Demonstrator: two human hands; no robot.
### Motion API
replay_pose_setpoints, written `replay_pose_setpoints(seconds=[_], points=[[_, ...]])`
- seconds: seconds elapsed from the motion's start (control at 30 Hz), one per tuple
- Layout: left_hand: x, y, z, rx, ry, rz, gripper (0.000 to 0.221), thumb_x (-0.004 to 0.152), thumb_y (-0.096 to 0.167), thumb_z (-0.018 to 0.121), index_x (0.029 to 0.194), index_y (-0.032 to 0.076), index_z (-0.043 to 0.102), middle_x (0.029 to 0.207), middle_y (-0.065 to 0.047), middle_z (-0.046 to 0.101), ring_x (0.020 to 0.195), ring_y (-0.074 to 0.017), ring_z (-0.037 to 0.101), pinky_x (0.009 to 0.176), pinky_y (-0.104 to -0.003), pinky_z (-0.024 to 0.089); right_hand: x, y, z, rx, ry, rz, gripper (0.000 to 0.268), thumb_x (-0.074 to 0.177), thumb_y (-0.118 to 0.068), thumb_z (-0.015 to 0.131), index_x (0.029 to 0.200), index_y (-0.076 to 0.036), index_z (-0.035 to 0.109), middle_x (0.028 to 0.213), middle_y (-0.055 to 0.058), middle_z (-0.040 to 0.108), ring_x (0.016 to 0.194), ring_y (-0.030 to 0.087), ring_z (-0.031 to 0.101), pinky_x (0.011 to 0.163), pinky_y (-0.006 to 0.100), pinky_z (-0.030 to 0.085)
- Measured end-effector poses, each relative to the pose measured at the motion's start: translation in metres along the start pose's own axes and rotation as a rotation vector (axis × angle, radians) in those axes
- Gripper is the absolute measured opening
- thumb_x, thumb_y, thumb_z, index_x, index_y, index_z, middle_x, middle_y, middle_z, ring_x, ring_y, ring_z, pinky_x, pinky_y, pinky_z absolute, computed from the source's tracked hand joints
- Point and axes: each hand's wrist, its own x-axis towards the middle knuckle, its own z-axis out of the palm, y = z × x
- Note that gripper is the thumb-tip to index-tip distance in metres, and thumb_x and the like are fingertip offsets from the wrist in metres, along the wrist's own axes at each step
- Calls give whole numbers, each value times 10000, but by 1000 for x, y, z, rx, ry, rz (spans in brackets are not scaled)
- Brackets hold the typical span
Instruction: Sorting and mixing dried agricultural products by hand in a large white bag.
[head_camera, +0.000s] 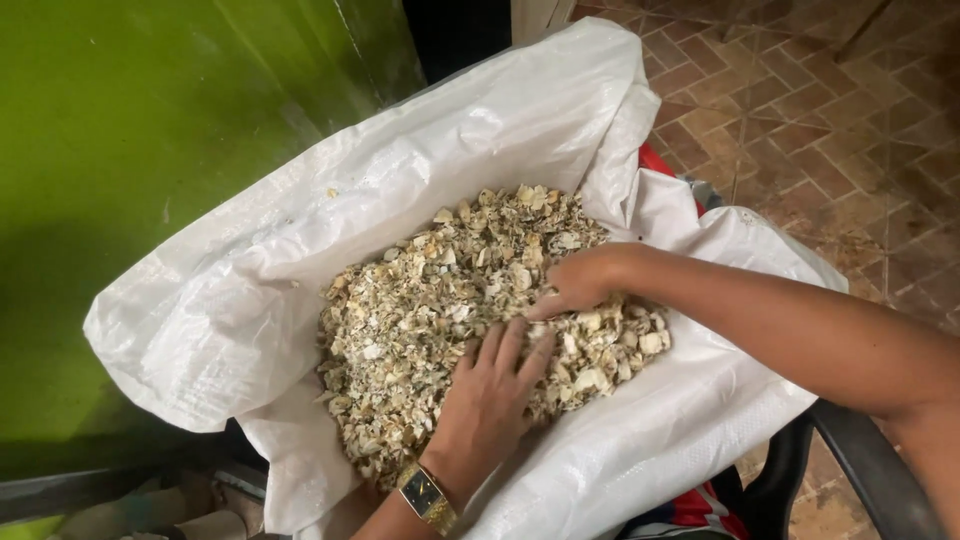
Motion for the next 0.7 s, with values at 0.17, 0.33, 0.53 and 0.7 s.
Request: replay_pose_setpoints(seconds=[0.17, 0.33, 0.53, 0.7], points=[[9, 2, -6, 193, -137, -205, 815, 842, 28, 624, 1575, 95, 275, 1658, -282, 178, 1392, -364, 410, 991, -430, 524, 24, 2, 16, 338, 57, -151, 622, 936, -684, 327, 857, -112, 560, 642, -33, 412, 526, 76, 356, 491, 197, 367], [9, -11, -17, 72, 140, -368, 719, 765, -240, 539, 1432, 21, 468, 1550, -293, 427, 1316, -376, 545, 819, -364, 675, -9, -20, 11, 506, 152, -280, 1129, 724, -794, 270, 1525, 0, 220, 1562, 251, 297, 1392, 327, 442, 1101, 401, 494], [9, -34, -27, -163, 312, -405, 703, 834, -276, 425, 1481, -1, 429, 1390, -445, 450, 927, -394, 666, 598, -334, 644, -19, -34, 8, 545, 388, -301, 1073, 772, -630, 572, 1590, -158, 63, 1665, 139, 21, 1501, 317, 142, 1175, 522, 273], [9, -38, -33, -186, 384, -341, 523, 809, -337, 471, 1277, -119, 556, 943, -162, 529, 794, -260, 495, 527, -335, 450, -4, -33, 14, 614, 514, -378, 807, 947, -274, 570, 1588, -144, 96, 1587, 177, 284, 1308, 282, 514, 1035, 398, 515]])
